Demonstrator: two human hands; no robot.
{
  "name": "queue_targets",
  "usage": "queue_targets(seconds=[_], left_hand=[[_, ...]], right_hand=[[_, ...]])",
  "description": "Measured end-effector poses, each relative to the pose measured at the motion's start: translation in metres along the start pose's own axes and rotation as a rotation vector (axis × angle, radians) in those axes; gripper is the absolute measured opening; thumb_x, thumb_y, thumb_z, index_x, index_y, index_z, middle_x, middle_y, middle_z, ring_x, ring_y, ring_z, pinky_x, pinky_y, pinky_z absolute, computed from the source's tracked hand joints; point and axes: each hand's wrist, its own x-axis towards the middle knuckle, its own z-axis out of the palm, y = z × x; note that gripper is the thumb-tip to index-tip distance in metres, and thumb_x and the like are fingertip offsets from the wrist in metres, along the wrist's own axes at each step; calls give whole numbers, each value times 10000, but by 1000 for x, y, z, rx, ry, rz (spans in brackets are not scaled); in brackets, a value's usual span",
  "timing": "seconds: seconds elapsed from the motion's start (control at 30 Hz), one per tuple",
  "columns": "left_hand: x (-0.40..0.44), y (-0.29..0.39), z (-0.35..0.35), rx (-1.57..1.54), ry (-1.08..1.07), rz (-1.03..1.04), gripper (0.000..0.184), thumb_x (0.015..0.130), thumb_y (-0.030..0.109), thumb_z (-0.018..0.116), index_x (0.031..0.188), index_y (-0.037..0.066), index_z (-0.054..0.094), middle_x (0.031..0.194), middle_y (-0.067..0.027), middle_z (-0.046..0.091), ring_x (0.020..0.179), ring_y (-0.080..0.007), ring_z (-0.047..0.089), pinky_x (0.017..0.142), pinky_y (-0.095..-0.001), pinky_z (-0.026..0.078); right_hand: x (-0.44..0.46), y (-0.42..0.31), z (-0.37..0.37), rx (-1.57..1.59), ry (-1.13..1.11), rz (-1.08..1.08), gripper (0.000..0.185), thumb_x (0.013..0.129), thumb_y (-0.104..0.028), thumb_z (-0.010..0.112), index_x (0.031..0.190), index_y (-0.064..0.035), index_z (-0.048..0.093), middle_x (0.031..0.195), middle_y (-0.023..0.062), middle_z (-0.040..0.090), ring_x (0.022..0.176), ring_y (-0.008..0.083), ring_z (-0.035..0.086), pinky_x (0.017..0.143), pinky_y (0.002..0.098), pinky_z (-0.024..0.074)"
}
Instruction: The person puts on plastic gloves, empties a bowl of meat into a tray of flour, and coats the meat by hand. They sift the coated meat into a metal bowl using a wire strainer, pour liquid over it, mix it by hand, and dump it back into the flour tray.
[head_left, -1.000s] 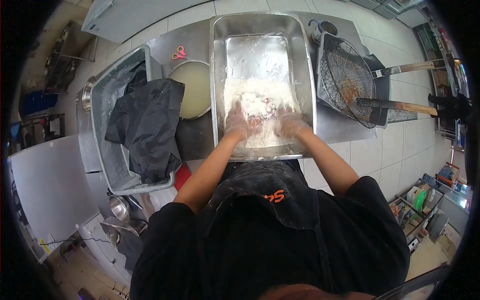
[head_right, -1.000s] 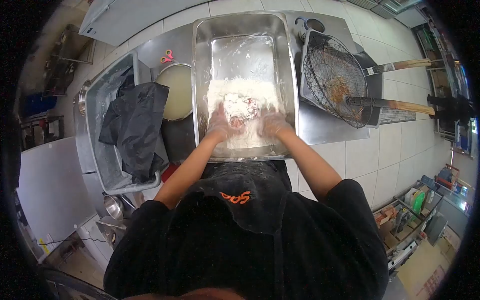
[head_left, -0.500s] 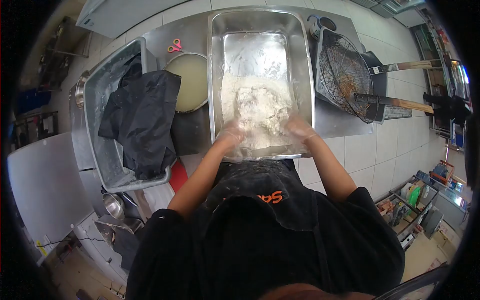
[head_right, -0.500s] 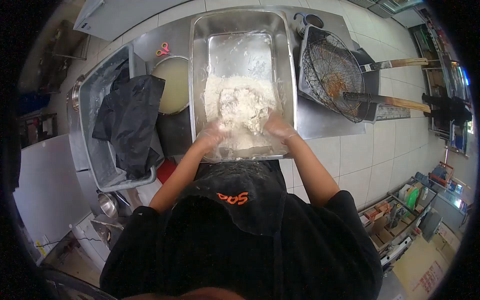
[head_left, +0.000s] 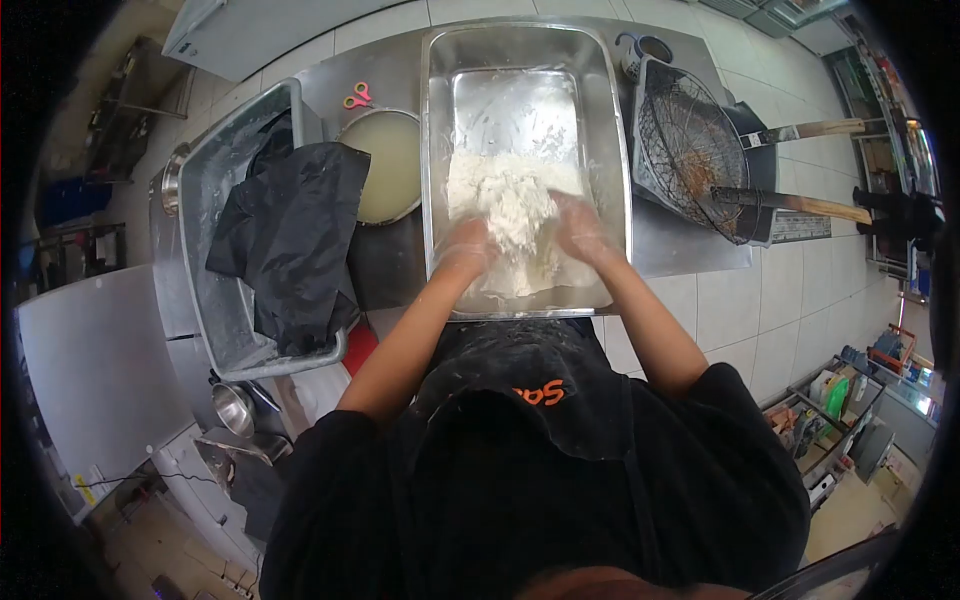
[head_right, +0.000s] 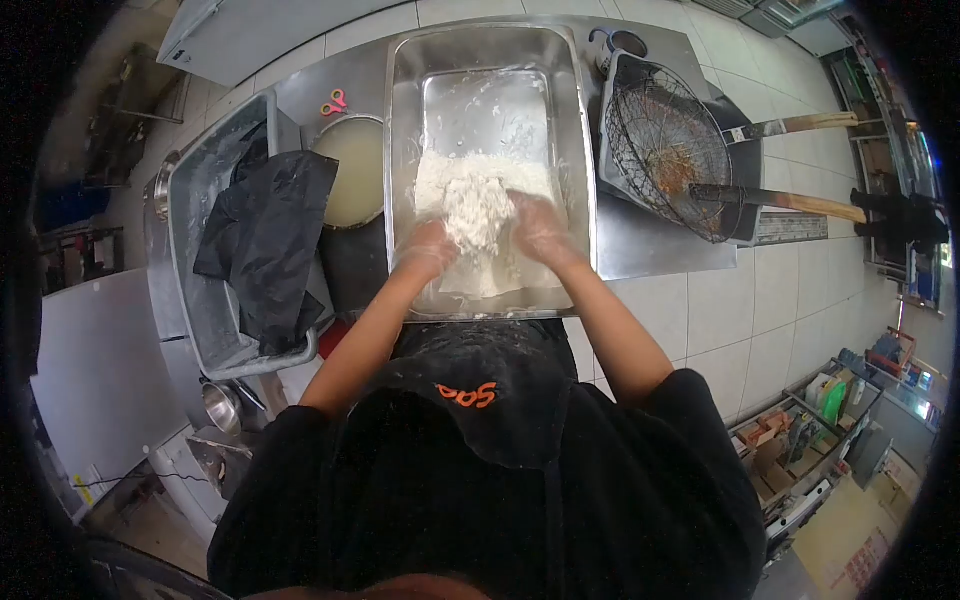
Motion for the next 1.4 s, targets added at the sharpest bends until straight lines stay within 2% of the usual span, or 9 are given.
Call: queue_targets(seconds=[0.1,0.2,0.4,0.7,0.8,0.87,0.9,1.1,1.4], left_hand=[[44,-15,43,248,415,219,652,703,100,679,1312,79,444,1241,-299,473,1123,-437,516,932,-400,465],[52,9,44,69,277,-4,816,705,145,674,1411,32,282,1353,-329,314,1301,-427,315,1024,-385,396],[84,-20,69,-61,585,130,632,702,201,698,1275,39,489,1262,-271,485,1219,-363,471,1004,-380,414],[21,26,-22,-150,89,-187,560,754,404,647,1157,19,600,1127,-214,616,1111,-317,569,943,-395,454],[70,-11,14,53,114,116,643,770,397,644,1288,43,504,1292,-207,511,1260,-302,438,1004,-378,401],[62,-1,3,126,257,148,673,771,377,643,1330,57,448,1273,-222,502,1239,-341,439,1006,-370,401],[58,3,0,196,407,174,709,772,358,641,1372,72,393,1254,-236,493,1218,-380,441,1009,-362,400],[119,-42,85,255,383,175,877,751,301,699,1445,93,205,1329,-253,438,1237,-365,436,997,-369,411],[19,8,17,-157,48,41,635,672,448,733,1140,35,614,1150,-228,608,1052,-344,600,886,-398,485]], right_hand=[[19,-24,-15,-236,-139,-88,795,728,-140,655,1429,-43,292,1376,235,425,1351,374,287,1118,377,271],[43,-23,17,-255,-183,-71,820,699,-75,646,1435,-59,286,1380,229,424,1371,376,240,1121,384,267],[68,23,14,-40,-31,-150,611,705,-62,599,1302,-15,481,1163,252,579,1104,352,553,951,383,443],[48,9,-59,-154,-219,-198,308,744,-255,626,940,-22,676,817,221,657,814,344,635,776,402,501],[61,4,-76,-266,-460,-187,348,745,-287,645,983,-35,676,903,218,657,880,329,639,800,348,497],[69,16,-49,-128,-107,-50,516,786,-302,616,1235,-53,563,1201,227,565,1086,316,584,904,348,466],[75,20,-34,-286,-48,61,716,831,-319,572,1448,-95,286,1431,209,356,1291,344,409,1023,436,376],[47,1,40,-522,-66,129,701,812,-202,566,1448,-134,279,1408,219,374,1319,424,313,1045,532,299],[14,1,-8,-12,-47,-102,466,814,-285,587,1178,4,556,924,293,629,894,409,618,847,425,493]])
